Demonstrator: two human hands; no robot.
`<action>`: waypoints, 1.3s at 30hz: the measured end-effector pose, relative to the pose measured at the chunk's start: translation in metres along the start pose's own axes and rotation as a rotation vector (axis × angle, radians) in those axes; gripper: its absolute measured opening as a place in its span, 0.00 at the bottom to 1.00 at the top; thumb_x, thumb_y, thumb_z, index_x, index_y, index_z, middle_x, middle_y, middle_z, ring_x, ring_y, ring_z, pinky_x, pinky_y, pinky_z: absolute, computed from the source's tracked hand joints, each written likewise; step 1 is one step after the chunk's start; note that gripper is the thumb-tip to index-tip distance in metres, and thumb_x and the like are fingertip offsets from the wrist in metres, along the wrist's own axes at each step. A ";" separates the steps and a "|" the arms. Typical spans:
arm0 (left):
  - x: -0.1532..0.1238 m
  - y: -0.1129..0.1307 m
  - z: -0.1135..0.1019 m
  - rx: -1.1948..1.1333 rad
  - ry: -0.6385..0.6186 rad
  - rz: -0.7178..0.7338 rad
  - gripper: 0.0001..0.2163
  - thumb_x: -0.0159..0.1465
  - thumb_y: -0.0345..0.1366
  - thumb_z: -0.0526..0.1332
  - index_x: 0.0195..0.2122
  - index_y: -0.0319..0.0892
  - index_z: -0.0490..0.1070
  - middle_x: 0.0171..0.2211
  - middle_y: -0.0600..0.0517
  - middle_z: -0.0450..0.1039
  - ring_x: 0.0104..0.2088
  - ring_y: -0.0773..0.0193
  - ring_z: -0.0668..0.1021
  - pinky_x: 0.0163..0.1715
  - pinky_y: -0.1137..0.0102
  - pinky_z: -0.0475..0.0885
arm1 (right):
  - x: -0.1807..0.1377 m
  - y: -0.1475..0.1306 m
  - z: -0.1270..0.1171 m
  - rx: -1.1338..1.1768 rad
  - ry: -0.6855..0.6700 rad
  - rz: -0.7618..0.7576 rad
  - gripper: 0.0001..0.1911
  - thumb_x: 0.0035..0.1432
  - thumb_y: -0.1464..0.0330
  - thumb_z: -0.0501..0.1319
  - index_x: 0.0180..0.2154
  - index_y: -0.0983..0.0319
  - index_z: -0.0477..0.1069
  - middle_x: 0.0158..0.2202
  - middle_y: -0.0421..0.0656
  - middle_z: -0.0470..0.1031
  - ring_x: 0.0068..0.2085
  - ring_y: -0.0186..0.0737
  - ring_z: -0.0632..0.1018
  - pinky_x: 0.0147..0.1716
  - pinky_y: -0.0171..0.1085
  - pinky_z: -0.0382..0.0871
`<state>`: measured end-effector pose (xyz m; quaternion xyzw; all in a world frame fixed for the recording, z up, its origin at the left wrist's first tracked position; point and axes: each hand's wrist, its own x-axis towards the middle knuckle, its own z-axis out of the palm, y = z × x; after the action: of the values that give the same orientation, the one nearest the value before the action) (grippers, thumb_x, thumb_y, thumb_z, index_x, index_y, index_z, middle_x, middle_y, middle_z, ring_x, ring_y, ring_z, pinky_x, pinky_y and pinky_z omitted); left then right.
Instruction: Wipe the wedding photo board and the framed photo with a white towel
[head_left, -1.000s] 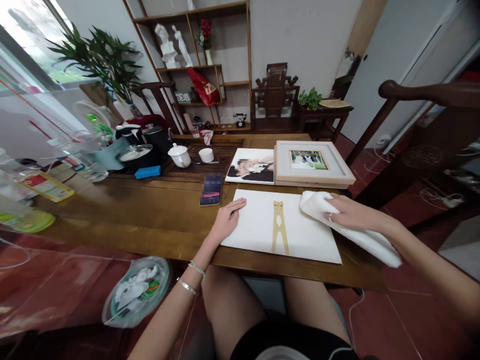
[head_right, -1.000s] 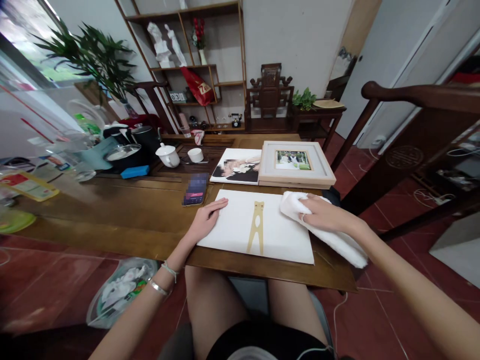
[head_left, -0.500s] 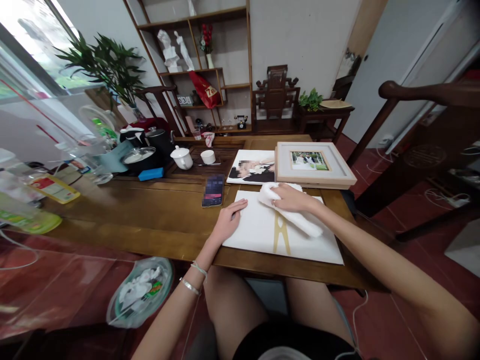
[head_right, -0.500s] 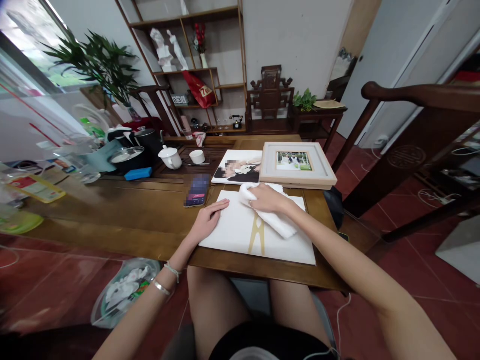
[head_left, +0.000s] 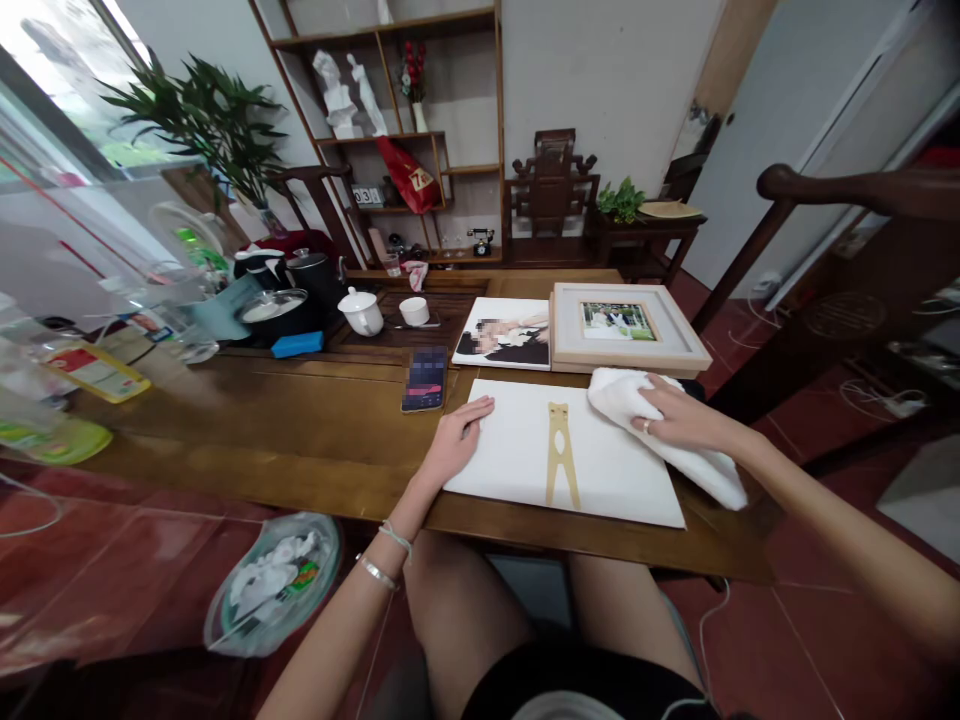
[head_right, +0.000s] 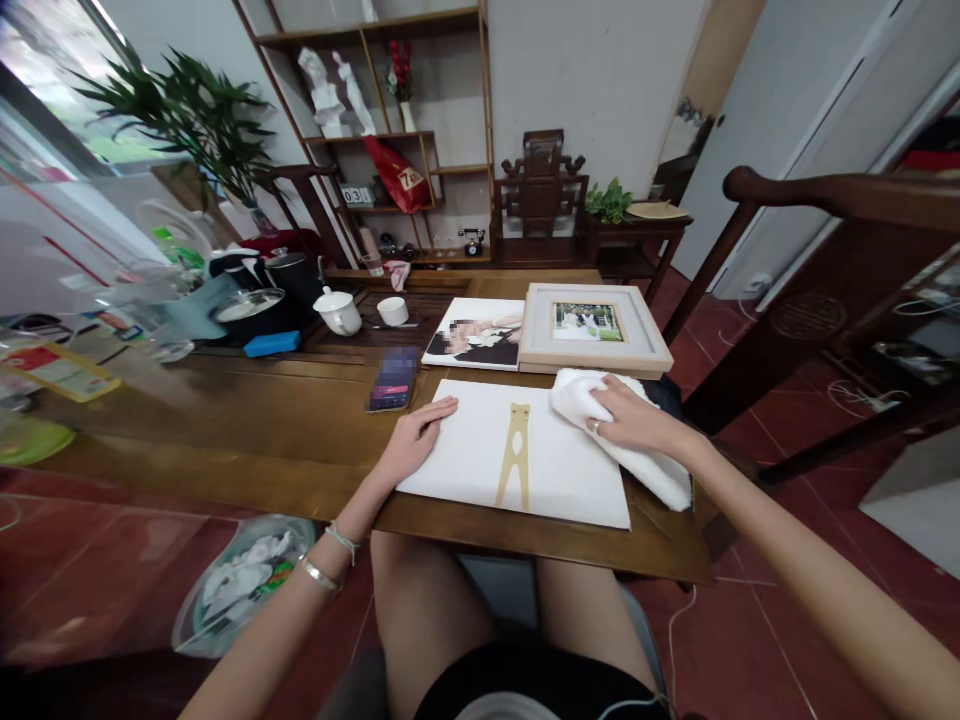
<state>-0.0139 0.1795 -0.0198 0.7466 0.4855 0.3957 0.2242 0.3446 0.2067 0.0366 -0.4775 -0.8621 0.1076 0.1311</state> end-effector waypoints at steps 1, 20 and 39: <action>0.000 0.000 0.000 0.000 0.000 -0.001 0.19 0.60 0.25 0.50 0.47 0.39 0.75 0.52 0.48 0.73 0.57 0.61 0.72 0.61 0.59 0.63 | -0.002 -0.001 0.002 -0.012 -0.013 -0.021 0.08 0.52 0.63 0.57 0.29 0.61 0.67 0.47 0.56 0.70 0.55 0.61 0.66 0.51 0.52 0.63; 0.000 -0.001 0.000 -0.023 -0.003 -0.006 0.19 0.59 0.25 0.50 0.47 0.40 0.76 0.52 0.48 0.74 0.56 0.60 0.72 0.61 0.58 0.62 | -0.082 -0.108 0.000 -0.004 -0.424 -0.296 0.15 0.37 0.75 0.58 0.31 0.57 0.75 0.65 0.40 0.55 0.67 0.58 0.47 0.63 0.60 0.37; 0.000 0.001 0.000 -0.022 -0.006 -0.006 0.19 0.60 0.25 0.50 0.47 0.39 0.75 0.52 0.47 0.73 0.57 0.61 0.72 0.61 0.59 0.62 | -0.007 -0.062 0.007 -0.116 -0.256 -0.233 0.10 0.47 0.72 0.56 0.33 0.64 0.73 0.63 0.54 0.58 0.66 0.56 0.49 0.62 0.58 0.45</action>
<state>-0.0136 0.1796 -0.0190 0.7437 0.4828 0.3982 0.2351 0.2969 0.1683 0.0484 -0.3636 -0.9260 0.1017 0.0044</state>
